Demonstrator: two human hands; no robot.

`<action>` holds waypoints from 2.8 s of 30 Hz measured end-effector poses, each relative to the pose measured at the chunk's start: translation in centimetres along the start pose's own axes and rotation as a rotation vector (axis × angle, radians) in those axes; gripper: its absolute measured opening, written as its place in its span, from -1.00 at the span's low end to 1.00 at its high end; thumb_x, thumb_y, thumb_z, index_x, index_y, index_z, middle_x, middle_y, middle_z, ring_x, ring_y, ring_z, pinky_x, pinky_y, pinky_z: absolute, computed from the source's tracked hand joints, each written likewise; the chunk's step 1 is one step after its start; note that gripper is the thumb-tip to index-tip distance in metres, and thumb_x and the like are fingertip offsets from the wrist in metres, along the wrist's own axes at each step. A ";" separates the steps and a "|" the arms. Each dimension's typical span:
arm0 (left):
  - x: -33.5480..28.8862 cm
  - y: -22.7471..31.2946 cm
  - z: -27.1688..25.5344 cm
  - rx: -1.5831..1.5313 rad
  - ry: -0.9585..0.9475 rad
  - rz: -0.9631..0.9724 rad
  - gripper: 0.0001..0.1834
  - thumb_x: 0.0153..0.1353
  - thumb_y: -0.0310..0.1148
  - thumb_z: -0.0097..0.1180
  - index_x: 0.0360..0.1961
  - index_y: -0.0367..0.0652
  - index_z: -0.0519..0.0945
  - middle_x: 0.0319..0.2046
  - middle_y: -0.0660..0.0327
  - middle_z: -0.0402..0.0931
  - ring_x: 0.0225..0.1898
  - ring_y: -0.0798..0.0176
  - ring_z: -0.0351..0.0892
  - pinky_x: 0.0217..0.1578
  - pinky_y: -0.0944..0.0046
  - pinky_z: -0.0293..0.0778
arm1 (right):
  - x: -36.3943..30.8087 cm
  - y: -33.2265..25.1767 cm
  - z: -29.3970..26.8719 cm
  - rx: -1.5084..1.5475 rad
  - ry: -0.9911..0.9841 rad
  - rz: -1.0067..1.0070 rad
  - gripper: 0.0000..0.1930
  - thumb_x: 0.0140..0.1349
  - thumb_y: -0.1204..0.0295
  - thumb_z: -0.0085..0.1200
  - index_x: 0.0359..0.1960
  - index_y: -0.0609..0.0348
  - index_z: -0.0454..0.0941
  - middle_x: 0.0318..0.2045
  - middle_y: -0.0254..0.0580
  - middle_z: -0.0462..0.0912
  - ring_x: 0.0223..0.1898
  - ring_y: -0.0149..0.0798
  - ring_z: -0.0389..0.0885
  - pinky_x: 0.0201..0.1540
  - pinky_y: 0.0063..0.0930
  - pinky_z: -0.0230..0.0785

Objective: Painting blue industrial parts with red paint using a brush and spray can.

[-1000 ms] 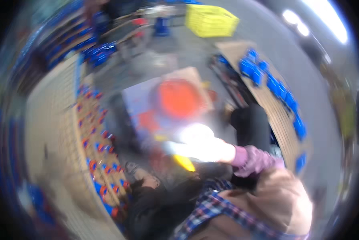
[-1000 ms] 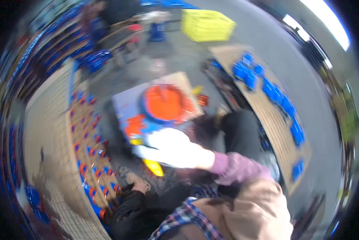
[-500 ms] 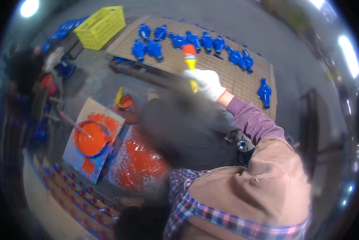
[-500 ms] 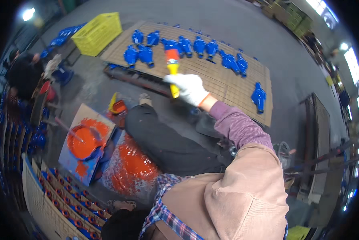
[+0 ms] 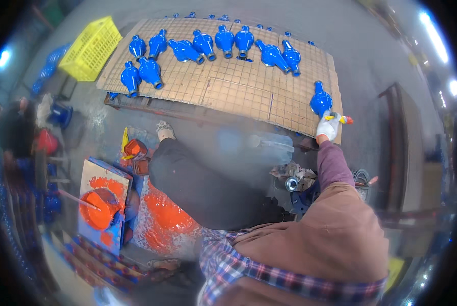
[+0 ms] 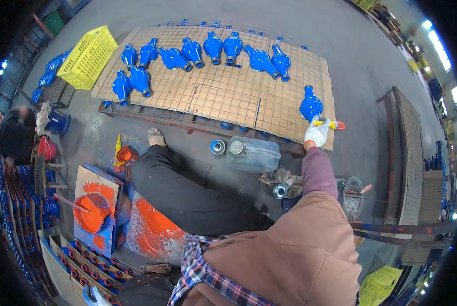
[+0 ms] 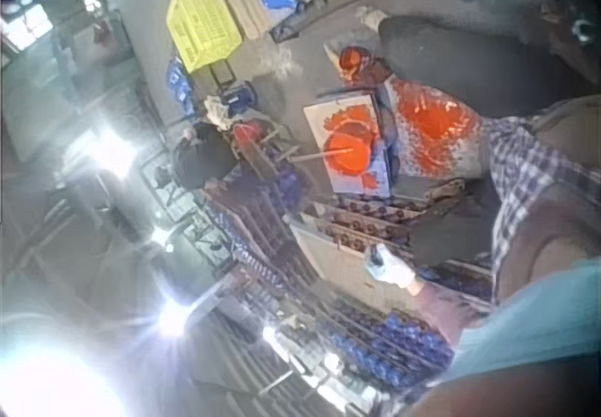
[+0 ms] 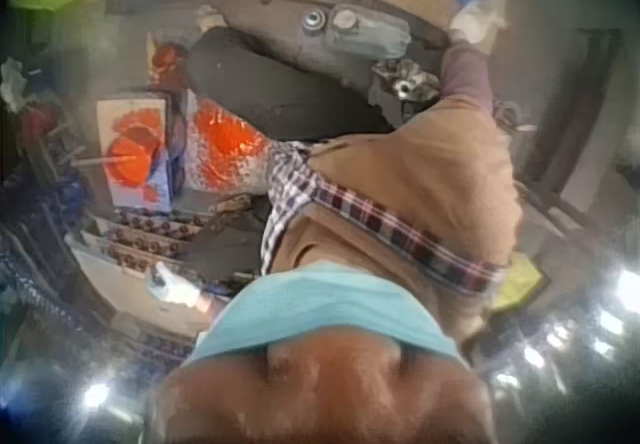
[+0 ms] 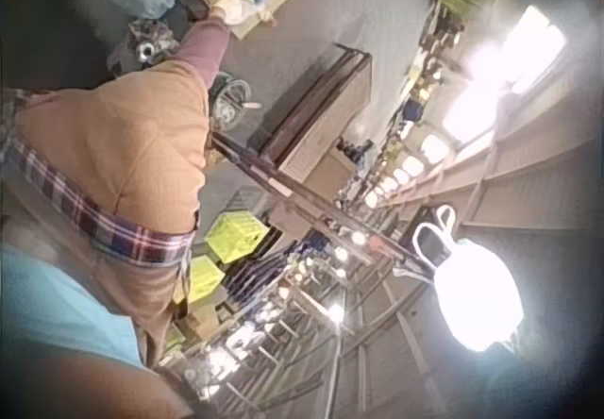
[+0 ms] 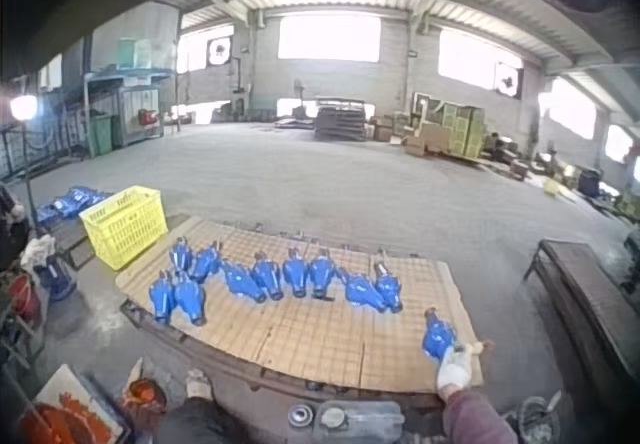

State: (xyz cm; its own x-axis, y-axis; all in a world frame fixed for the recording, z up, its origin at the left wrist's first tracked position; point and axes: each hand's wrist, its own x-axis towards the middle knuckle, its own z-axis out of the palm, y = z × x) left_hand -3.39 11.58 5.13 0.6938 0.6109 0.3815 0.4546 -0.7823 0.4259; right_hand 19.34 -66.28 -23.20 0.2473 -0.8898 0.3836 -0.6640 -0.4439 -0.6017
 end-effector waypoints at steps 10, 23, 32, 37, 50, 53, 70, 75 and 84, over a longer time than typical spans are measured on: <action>-0.7 1.1 0.6 0.009 -0.031 0.082 -0.67 0.18 -0.29 0.31 -0.18 -0.36 0.65 -0.22 -0.05 0.63 -0.24 0.04 0.59 -0.11 0.10 0.54 | 4.9 -4.0 -0.1 -0.026 -0.030 -0.050 -0.73 0.29 0.26 0.03 -0.02 -0.02 0.40 -0.17 0.06 0.59 -0.12 0.17 0.59 -0.08 -0.06 0.42; 0.2 9.4 5.8 -0.468 -0.208 0.187 -0.60 0.15 -0.47 0.25 0.03 -0.30 0.54 -0.03 0.17 0.53 -0.06 0.25 0.51 0.04 0.27 0.41 | -8.9 -26.4 -15.8 0.590 -0.654 -0.965 -0.78 0.22 0.33 0.17 -0.16 0.07 0.46 -0.33 -0.09 0.60 -0.29 -0.03 0.63 -0.21 -0.27 0.46; -0.3 18.6 7.1 -0.696 -0.372 0.678 0.16 -0.36 -0.06 0.62 0.28 -0.27 0.28 0.20 0.00 0.36 0.20 0.01 0.42 0.23 0.11 0.32 | -23.6 -43.2 -29.2 1.091 -1.342 -1.539 -0.79 0.26 0.32 0.11 -0.15 0.10 0.47 -0.34 -0.11 0.57 -0.32 -0.11 0.59 -0.20 -0.34 0.42; -4.0 12.7 6.6 -0.723 -0.387 0.356 0.13 -0.39 -0.02 0.60 0.22 -0.28 0.32 0.12 0.03 0.45 0.12 0.08 0.50 0.20 0.13 0.37 | -31.9 -45.8 -28.7 1.143 -1.445 -1.715 -0.73 0.29 0.26 0.09 -0.08 0.12 0.44 -0.30 -0.08 0.58 -0.28 -0.09 0.61 -0.16 -0.35 0.43; -5.8 1.0 6.2 -2.248 -0.459 -0.802 -0.06 0.17 0.44 -0.14 0.28 -0.15 0.29 0.04 -0.19 0.48 -0.26 -0.20 0.66 -0.42 -0.05 0.67 | -39.1 -37.6 -21.0 1.149 -2.452 0.329 -0.34 0.38 -0.15 -0.19 0.27 0.13 0.26 -0.47 -0.37 0.33 -0.55 -0.48 0.33 -0.53 -0.68 0.38; -5.2 -0.1 6.7 -1.841 -0.291 -0.711 -0.08 0.18 0.43 -0.14 0.28 -0.15 0.29 0.04 -0.18 0.47 -0.28 -0.17 0.65 -0.45 -0.03 0.65 | -40.2 -36.2 -19.9 1.012 -2.342 0.339 -0.35 0.39 -0.16 -0.22 0.22 0.15 0.34 -0.46 -0.39 0.47 -0.56 -0.53 0.40 -0.55 -0.69 0.33; -4.9 0.0 7.1 -2.377 -0.302 -1.112 -0.26 0.25 0.28 -0.16 0.14 -0.16 0.45 -0.06 -0.03 0.55 -0.20 -0.07 0.59 -0.10 -0.04 0.55 | -44.2 -34.2 -22.8 1.109 -1.824 -0.751 -0.78 0.40 0.44 -0.04 0.02 0.20 0.51 -0.38 -0.37 0.59 -0.46 -0.62 0.45 -0.40 -0.69 0.27; -5.5 0.8 8.3 -2.495 -0.379 -0.700 -0.28 0.33 0.22 -0.26 0.20 -0.18 0.40 0.09 -0.12 0.47 0.13 -0.26 0.45 0.18 -0.31 0.32 | -43.9 -32.1 -24.1 1.200 -1.283 -1.799 -0.60 -0.05 0.55 0.24 -0.09 -0.02 0.64 -0.41 -0.21 0.56 -0.49 -0.18 0.55 -0.46 -0.37 0.37; -5.4 1.3 10.5 -1.811 -0.453 -0.472 -0.30 0.33 0.18 -0.37 0.19 -0.17 0.40 0.01 0.02 0.52 -0.03 0.01 0.57 -0.02 0.00 0.54 | -44.4 -31.2 -25.0 1.224 -1.188 -2.077 -0.63 0.04 0.42 0.13 -0.04 -0.13 0.59 -0.41 -0.28 0.50 -0.44 -0.21 0.53 -0.45 -0.32 0.36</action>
State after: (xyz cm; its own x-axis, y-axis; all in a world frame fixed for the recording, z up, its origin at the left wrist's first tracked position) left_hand -0.73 5.99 -5.01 0.9134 0.3980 -0.0849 -0.2070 0.6340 0.7451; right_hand 11.44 -10.29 -3.88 0.0196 0.8196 0.5726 0.9384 0.1825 -0.2933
